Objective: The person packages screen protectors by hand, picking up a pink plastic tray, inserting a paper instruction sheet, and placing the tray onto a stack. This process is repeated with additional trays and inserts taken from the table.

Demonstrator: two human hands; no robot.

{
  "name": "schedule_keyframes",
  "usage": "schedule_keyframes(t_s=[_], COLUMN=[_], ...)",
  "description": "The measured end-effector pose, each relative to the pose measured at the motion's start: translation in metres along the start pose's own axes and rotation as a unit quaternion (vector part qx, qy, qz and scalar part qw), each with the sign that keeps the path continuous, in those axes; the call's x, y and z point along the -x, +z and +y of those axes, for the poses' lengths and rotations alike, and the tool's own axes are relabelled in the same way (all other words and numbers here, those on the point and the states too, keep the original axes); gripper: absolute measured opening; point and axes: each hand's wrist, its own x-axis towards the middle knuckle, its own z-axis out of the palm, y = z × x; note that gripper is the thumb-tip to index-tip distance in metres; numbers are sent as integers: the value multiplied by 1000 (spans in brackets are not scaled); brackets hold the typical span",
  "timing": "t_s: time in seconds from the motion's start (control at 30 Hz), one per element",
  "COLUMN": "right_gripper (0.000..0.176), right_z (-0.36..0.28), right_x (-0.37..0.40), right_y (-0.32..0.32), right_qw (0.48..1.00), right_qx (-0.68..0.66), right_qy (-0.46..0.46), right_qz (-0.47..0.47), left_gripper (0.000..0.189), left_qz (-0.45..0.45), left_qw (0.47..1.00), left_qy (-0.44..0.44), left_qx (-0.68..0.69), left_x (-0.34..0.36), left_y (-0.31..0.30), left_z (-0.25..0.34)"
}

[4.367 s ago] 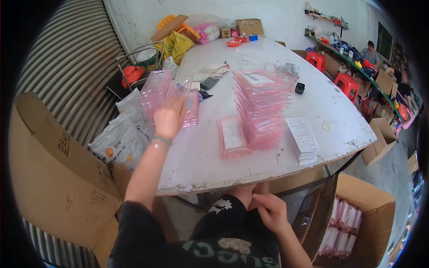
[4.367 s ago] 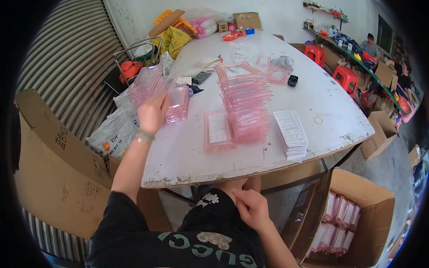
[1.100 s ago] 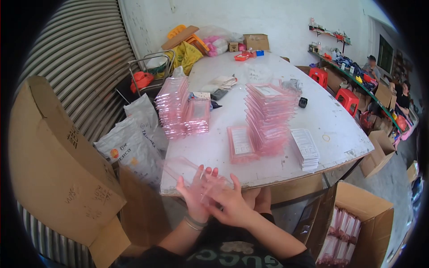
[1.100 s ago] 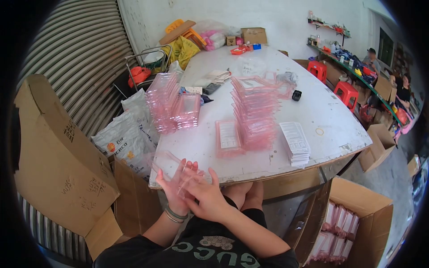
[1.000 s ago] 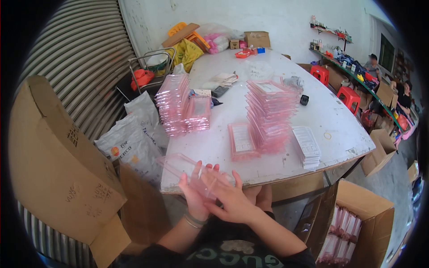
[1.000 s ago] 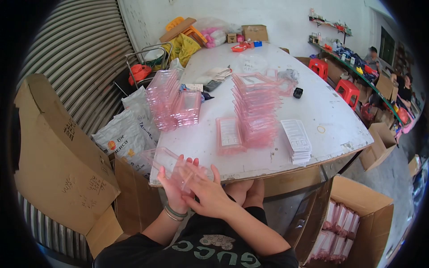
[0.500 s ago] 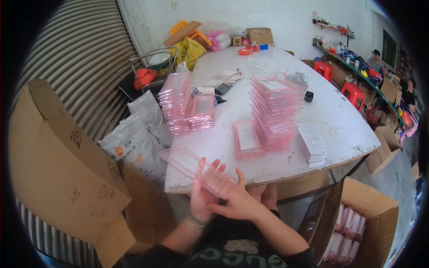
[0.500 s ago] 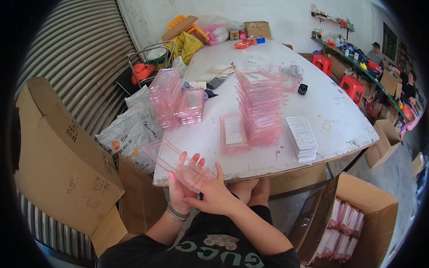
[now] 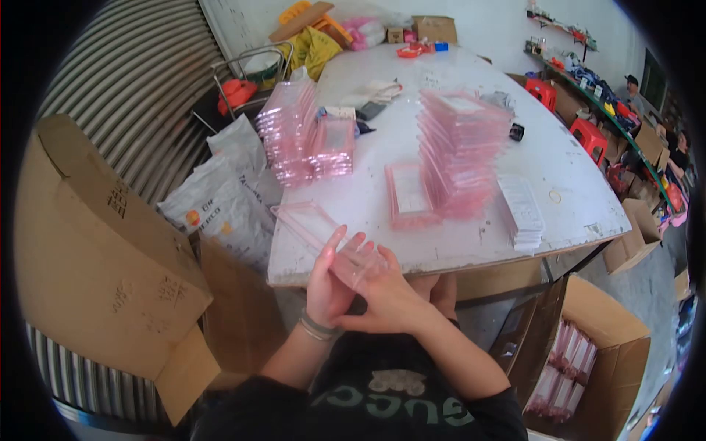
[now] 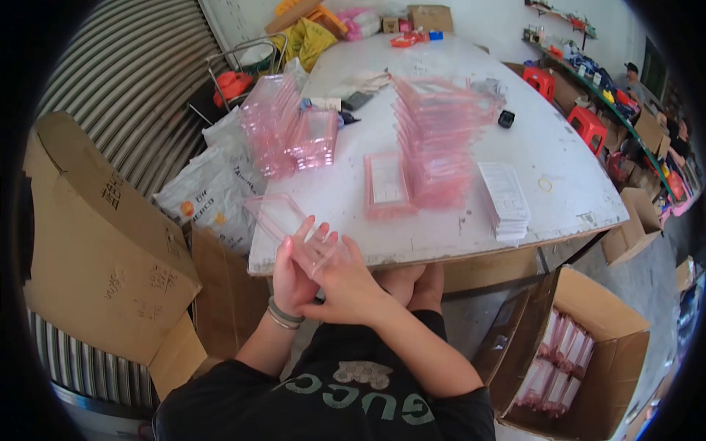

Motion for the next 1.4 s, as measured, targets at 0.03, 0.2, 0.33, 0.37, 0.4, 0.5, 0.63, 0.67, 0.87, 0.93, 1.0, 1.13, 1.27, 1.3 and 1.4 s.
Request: schedule_keyframes(t_s=[0.03, 0.2, 0.33, 0.37, 0.4, 0.5, 0.63, 0.67, 0.87, 0.93, 1.0, 1.13, 1.27, 1.3, 1.4], right_gripper=[99, 78, 62, 57, 51, 35, 33, 40, 59, 54, 40, 9, 5, 5, 6], right_z=[2, -3, -8, -13, -16, -6, 96, 123, 200, 207, 205, 188, 192, 195, 198], right_x=[0, 6, 12, 14, 17, 40, 98, 116, 155, 156, 161, 158, 154, 153, 155], right_y=[1, 18, 13, 4, -3, -46, -117, -139, -149, -156, -157, -162, -168, -166, -160], right_qw=[1000, 995, 982, 977, 975, 975, 921, 918, 874, 892, 909, 922, 868, 861, 865], right_qx=[-11, -20, 6, 9, 0, 31, 201, 198, 400, 362, 346, 275, 389, 408, 419], right_qy=[4, -2, -49, -72, -104, -115, 105, 204, 261, 266, 210, 233, 219, 208, 220], right_qz=[-1, 94, 183, 202, 197, 188, 318, 277, 88, 48, 97, 145, 217, 222, 166], left_gripper=[67, 59, 64, 66, 68, 62, 64, 66, 80, 81, 81, 83, 83, 83, 83], left_qz=[10, 56, 15, -4, -24, -16, -22, -25, -34, -9, 2, -17, -34, -28, -18], left_qw=[1000, 984, 979, 974, 967, 914, 903, 908, 913, 918, 917, 910, 905, 913, 931], left_qy=[2, -43, -50, -44, -38, -63, -72, -67, -90, -84, -87, -118, -121, -113, -98], left_qx=[11, 166, 197, 223, 249, 400, 423, 414, 397, 388, 389, 398, 406, 392, 352], left_x=[1, -22, -29, -34, -38, -46, -37, -35, -35, -35, -34, -38, -39, -39, -40], left_y=[-1, -18, -12, -17, -23, -39, -44, -46, -35, -36, -35, -33, -24, -24, -26], left_z=[-1, 3, 11, 17, 23, 40, 47, 46, 32, 29, 25, 18, 17, 17, 15])
